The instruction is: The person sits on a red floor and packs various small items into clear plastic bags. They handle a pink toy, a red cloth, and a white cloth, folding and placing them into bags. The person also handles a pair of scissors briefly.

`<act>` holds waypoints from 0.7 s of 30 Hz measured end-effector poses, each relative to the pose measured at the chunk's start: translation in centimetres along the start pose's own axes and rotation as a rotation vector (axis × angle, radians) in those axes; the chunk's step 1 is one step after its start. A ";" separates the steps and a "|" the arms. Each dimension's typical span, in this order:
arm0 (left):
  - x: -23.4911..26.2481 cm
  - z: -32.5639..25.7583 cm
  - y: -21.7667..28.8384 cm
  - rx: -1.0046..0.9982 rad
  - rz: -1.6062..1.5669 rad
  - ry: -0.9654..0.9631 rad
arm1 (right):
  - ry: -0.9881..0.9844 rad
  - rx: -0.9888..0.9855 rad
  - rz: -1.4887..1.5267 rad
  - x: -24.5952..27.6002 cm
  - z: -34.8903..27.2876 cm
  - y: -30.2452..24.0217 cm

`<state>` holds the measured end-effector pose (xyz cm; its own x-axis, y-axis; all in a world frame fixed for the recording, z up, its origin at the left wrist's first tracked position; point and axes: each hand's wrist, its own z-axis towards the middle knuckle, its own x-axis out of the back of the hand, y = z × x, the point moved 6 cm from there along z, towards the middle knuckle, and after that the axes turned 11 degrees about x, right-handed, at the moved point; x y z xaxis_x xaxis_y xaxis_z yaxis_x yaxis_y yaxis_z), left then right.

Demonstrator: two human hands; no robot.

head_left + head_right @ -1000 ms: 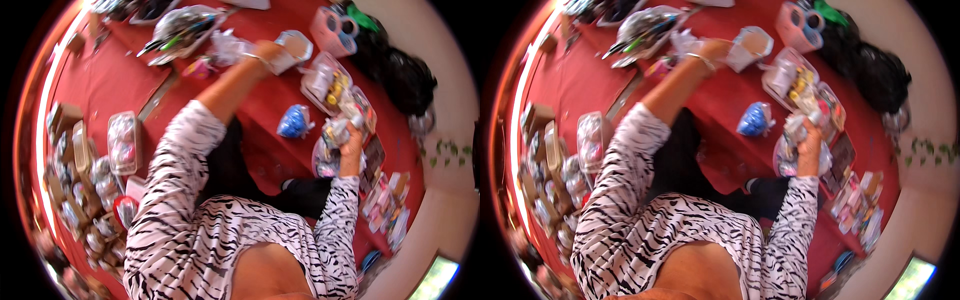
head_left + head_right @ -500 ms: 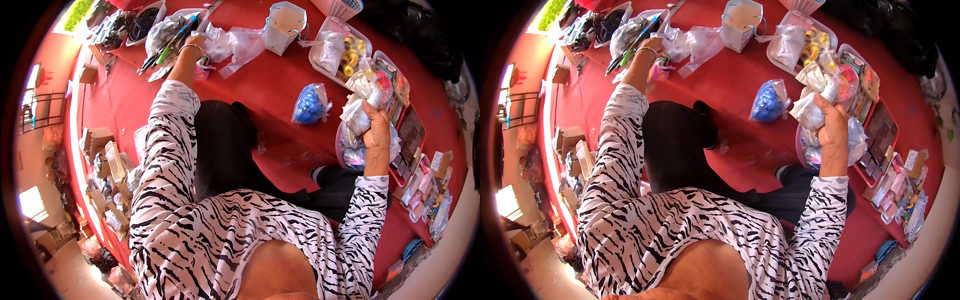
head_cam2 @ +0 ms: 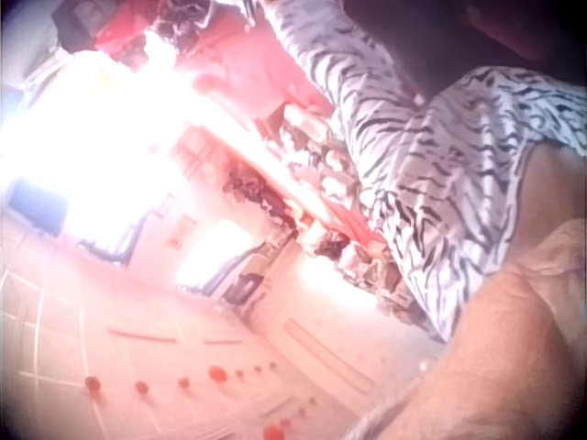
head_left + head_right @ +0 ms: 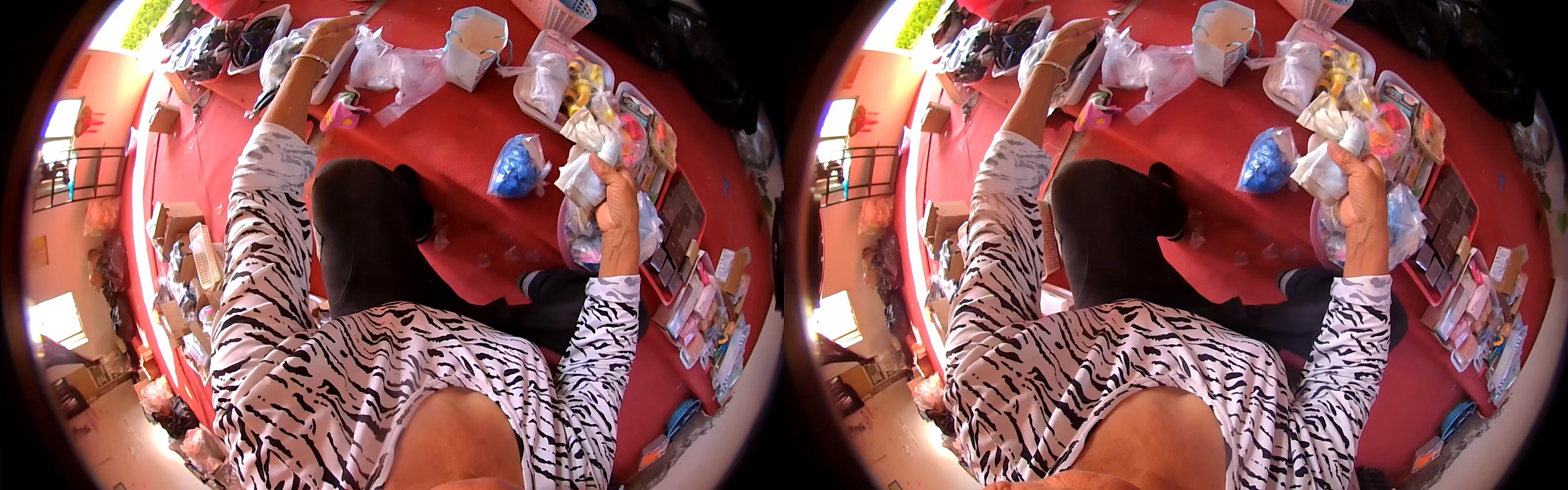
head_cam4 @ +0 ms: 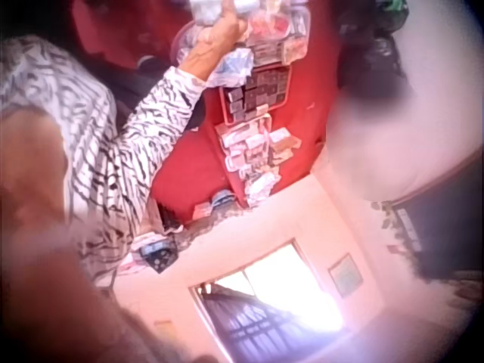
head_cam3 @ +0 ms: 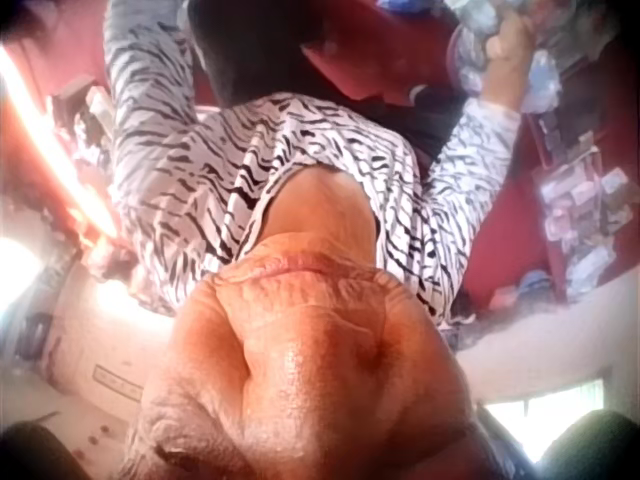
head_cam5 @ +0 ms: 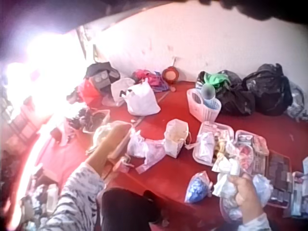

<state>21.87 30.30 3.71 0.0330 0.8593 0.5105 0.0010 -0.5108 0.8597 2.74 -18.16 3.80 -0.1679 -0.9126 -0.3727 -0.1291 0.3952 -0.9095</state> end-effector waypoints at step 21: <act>-2.0 1.5 -5.4 0.229 0.533 0.629 | 0.010 0.001 -0.064 -0.1 0.1 0.3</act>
<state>23.28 31.30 -1.97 -0.4746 0.3234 0.8186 0.3471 -0.7859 0.5117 2.77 -17.98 3.54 -0.1693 -0.9348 -0.3123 -0.1386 0.3363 -0.9315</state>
